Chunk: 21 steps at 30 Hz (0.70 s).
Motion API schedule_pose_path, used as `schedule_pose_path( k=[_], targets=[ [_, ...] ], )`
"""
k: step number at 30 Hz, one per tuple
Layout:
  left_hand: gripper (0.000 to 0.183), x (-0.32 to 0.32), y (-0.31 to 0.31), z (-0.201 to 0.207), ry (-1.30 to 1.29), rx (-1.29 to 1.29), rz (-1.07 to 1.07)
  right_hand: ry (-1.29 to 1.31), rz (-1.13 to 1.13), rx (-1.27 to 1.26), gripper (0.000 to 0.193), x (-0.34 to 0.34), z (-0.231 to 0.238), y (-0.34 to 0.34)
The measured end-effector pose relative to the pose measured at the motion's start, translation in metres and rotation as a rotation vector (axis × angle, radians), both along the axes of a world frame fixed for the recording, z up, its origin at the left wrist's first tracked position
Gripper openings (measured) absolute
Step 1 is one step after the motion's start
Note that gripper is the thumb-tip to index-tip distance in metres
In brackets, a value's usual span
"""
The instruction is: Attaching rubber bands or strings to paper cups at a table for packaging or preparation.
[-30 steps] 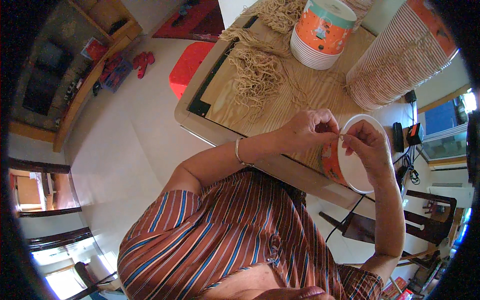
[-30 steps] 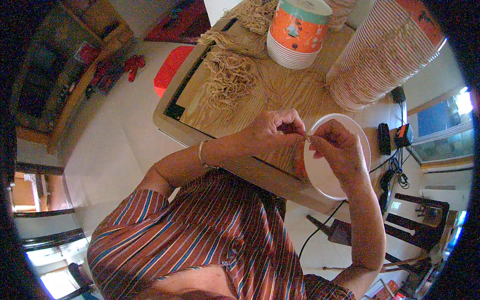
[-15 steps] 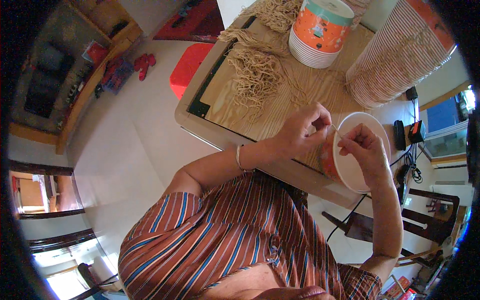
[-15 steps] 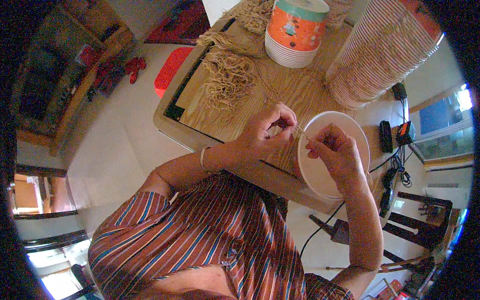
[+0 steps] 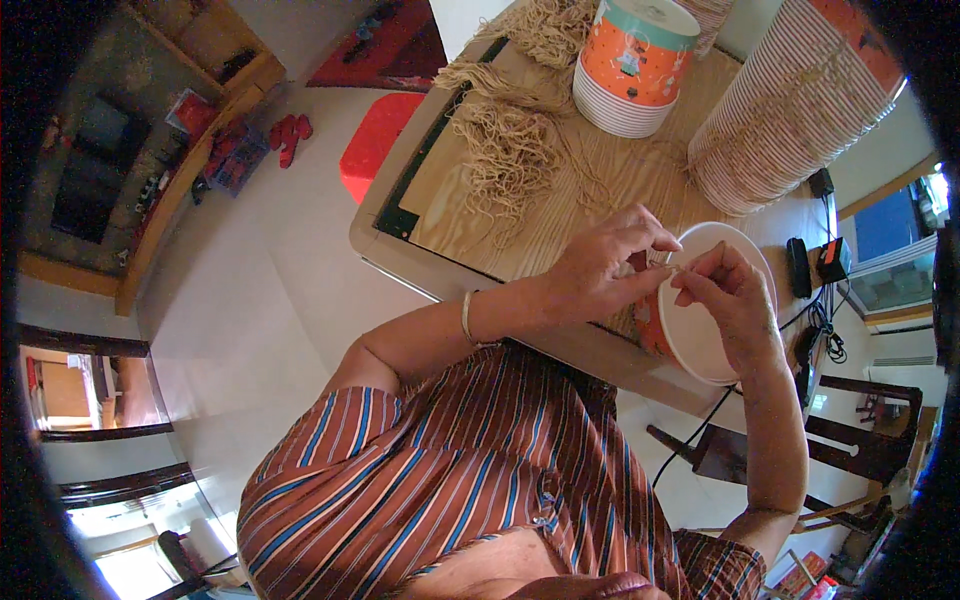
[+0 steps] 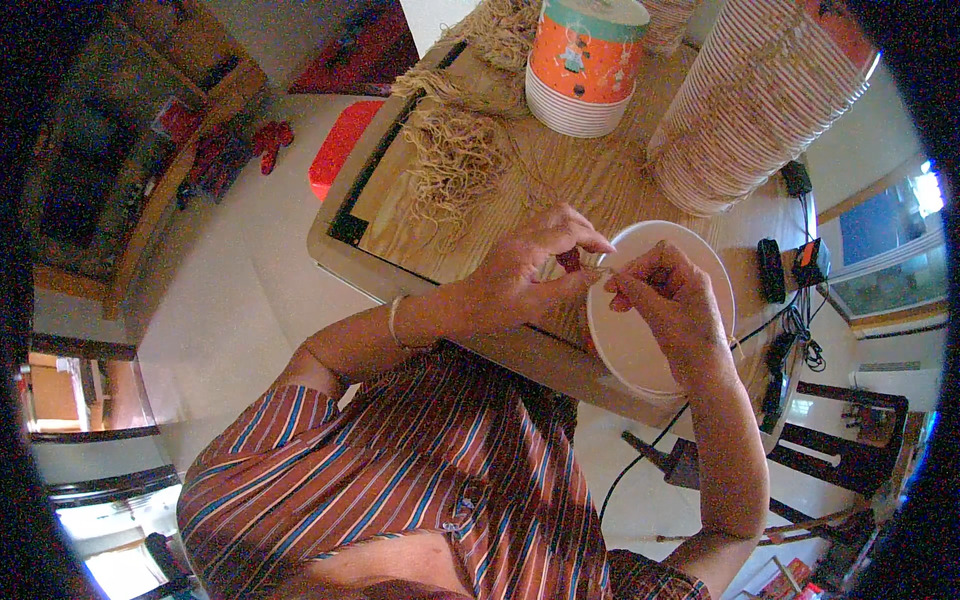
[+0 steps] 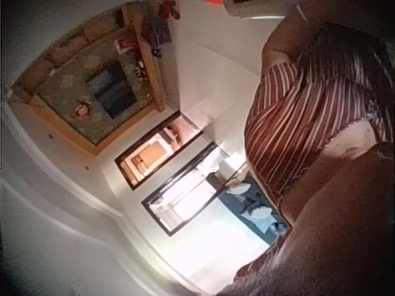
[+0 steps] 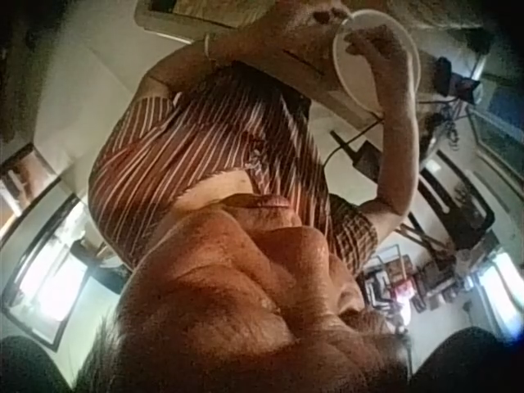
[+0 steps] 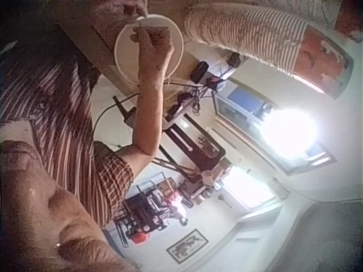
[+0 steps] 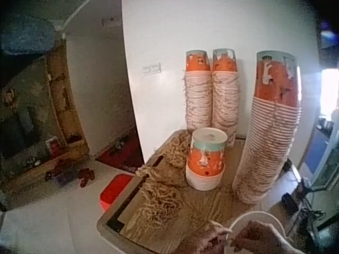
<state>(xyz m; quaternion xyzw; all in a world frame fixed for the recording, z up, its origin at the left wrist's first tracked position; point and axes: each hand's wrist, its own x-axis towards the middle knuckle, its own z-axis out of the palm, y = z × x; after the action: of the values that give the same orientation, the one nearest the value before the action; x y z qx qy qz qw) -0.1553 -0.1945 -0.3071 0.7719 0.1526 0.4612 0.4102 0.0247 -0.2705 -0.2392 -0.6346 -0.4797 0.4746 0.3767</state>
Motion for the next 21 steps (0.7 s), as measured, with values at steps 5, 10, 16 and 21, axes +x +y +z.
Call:
schedule_pose_path(
  k=[5,10,16,21],
  targets=[
    [0.017,-0.002,0.006,0.013,0.143,0.009,-0.053,0.045,0.011,0.035,0.011,0.002,-0.004,0.000],
    [0.016,-0.003,0.010,0.018,0.250,0.046,-0.060,0.006,0.005,0.018,0.010,0.002,-0.001,0.000],
    [0.012,0.003,0.013,0.002,0.107,0.147,-0.030,-0.025,0.049,0.076,0.009,0.008,-0.004,-0.001],
    [0.011,0.000,0.003,-0.003,0.142,0.165,0.097,-0.150,0.070,0.196,0.009,0.004,-0.002,-0.003]
  ],
)
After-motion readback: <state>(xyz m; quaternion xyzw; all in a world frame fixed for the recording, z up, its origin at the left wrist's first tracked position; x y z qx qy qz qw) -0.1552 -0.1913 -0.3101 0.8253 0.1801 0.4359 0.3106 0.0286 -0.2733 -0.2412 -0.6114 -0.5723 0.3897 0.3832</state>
